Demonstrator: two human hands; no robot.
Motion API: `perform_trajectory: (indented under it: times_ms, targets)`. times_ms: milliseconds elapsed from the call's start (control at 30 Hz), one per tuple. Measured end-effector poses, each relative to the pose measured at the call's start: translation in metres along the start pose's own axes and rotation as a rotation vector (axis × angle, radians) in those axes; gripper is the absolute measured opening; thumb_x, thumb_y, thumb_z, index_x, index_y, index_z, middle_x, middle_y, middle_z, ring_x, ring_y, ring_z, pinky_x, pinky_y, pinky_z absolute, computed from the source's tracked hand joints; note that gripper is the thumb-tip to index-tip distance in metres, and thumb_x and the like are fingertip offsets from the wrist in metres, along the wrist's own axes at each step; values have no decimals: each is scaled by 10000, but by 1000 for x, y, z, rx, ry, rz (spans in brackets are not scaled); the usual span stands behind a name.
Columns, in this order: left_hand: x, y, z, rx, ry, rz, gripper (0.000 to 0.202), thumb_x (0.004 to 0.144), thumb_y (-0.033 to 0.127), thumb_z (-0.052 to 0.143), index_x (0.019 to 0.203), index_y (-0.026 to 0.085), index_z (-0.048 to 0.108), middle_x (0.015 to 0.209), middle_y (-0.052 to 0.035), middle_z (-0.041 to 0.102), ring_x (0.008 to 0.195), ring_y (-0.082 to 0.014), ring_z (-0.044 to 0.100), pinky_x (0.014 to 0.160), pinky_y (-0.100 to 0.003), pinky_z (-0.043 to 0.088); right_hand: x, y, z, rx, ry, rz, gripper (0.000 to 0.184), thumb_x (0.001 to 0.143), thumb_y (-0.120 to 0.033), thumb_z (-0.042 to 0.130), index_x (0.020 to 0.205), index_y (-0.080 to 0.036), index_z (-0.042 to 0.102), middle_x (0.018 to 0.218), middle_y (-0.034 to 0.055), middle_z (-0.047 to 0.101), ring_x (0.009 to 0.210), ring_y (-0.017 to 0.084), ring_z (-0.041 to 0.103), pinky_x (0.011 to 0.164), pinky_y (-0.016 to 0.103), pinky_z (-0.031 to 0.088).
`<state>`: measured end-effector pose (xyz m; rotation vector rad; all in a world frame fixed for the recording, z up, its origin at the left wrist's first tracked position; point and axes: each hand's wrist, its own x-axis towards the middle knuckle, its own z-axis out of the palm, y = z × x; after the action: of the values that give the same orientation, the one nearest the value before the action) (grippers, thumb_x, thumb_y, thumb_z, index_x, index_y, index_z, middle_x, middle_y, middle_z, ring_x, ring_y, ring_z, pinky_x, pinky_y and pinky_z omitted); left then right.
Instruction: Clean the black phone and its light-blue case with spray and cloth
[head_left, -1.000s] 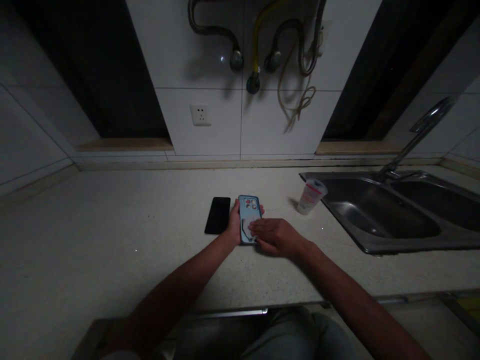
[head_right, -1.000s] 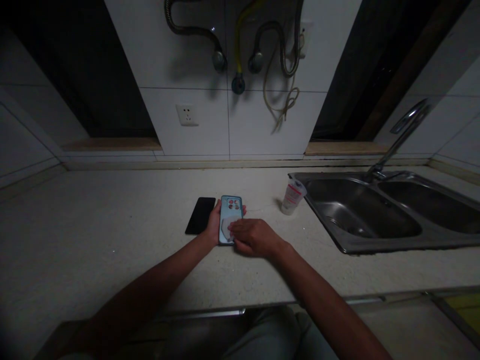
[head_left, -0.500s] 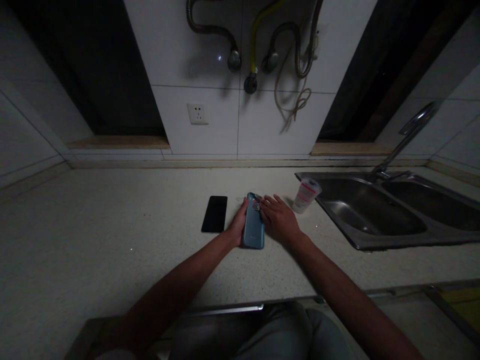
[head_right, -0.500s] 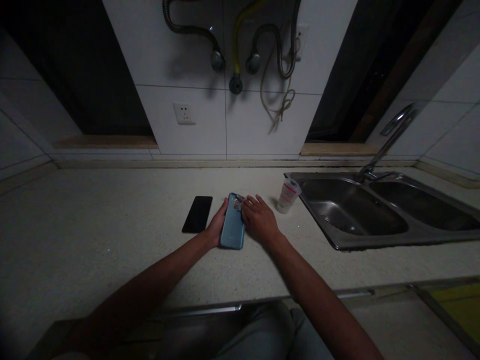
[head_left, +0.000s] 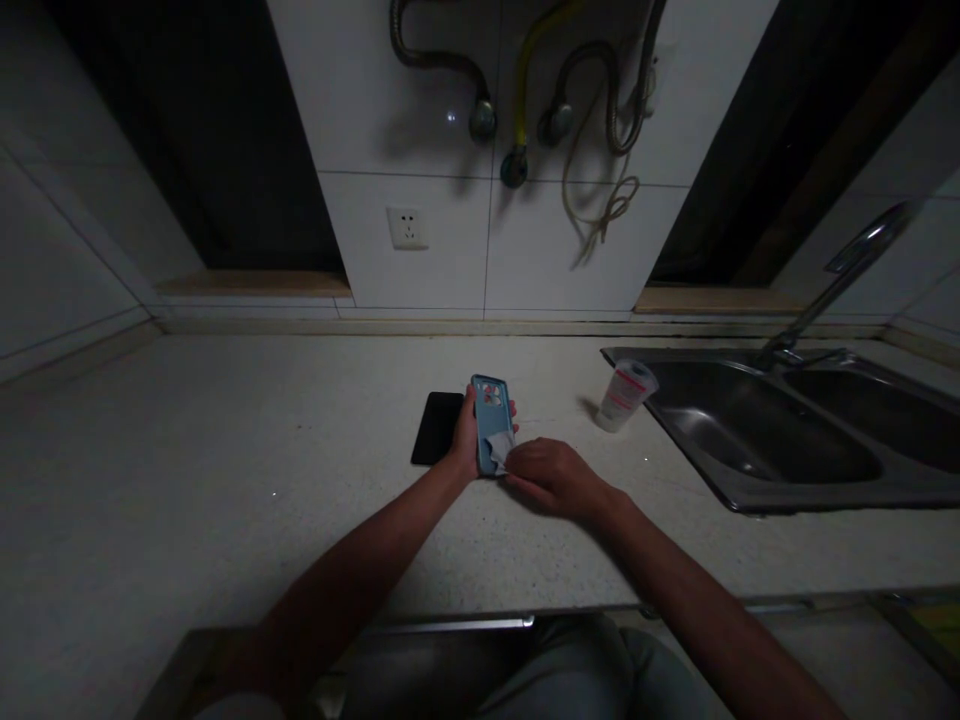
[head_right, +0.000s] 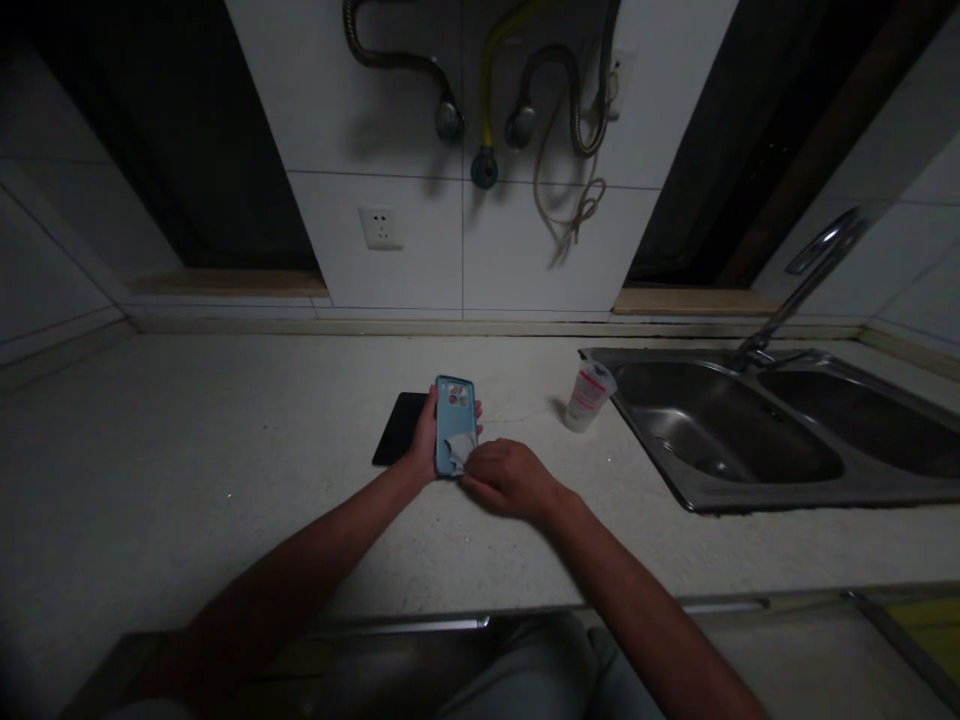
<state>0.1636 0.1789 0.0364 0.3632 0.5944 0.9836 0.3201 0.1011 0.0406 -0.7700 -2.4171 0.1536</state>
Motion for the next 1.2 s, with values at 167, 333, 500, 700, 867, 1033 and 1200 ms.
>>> perform_trajectory:
  times_ms: [167, 333, 500, 700, 867, 1033, 1200]
  targets:
    - [-3, -6, 4, 50, -10, 28, 609, 949, 644, 387, 1056, 125, 688, 872, -104, 728, 658, -187, 680, 634, -316, 566, 4, -4, 4, 244, 100, 1, 246, 999, -321, 515, 1013, -216, 737, 977, 74, 776, 922, 181, 732, 865, 323, 579]
    - [-6, -9, 7, 85, 14, 55, 575, 925, 628, 477, 1053, 109, 689, 887, -118, 733, 683, -189, 688, 652, -310, 573, 9, -10, 13, 349, 180, 38, 246, 992, -347, 532, 1017, -241, 752, 970, 61, 784, 932, 182, 738, 878, 330, 582]
    - [-6, -9, 8, 42, 1, 3, 544, 923, 620, 470, 964, 120, 680, 827, -111, 725, 717, -211, 699, 648, -320, 571, 10, -10, 18, 439, 272, 204, 260, 974, -405, 553, 915, -249, 753, 934, 30, 782, 867, 180, 734, 835, 324, 574]
    - [-6, -15, 7, 59, -62, -117, 452, 899, 552, 498, 773, 150, 661, 608, -61, 648, 533, -183, 620, 598, -303, 525, 17, 3, 12, 718, 740, 726, 372, 897, -557, 583, 748, -216, 574, 617, -35, 600, 534, 133, 546, 491, 239, 449]
    - [-4, -18, 3, 161, -123, -125, 369, 842, 525, 668, 831, 156, 655, 584, -20, 626, 465, -135, 566, 508, -246, 473, 15, 22, 9, 955, 916, 877, 425, 773, -620, 683, 815, -219, 550, 626, -33, 618, 529, 152, 564, 499, 270, 468]
    - [-7, -16, 5, 276, -124, -44, 215, 746, 185, 780, 916, 127, 661, 739, -59, 715, 565, -156, 650, 561, -258, 523, 11, 31, 13, 1090, 836, 932, 392, 778, -592, 671, 791, -229, 526, 628, -35, 621, 537, 165, 586, 490, 287, 503]
    - [-10, -11, 7, 185, -122, -12, 284, 693, 65, 720, 953, 147, 642, 743, -38, 708, 612, -171, 678, 682, -328, 581, 8, 34, 11, 1113, 842, 1007, 358, 765, -537, 695, 793, -223, 526, 590, -55, 574, 480, 138, 540, 394, 239, 449]
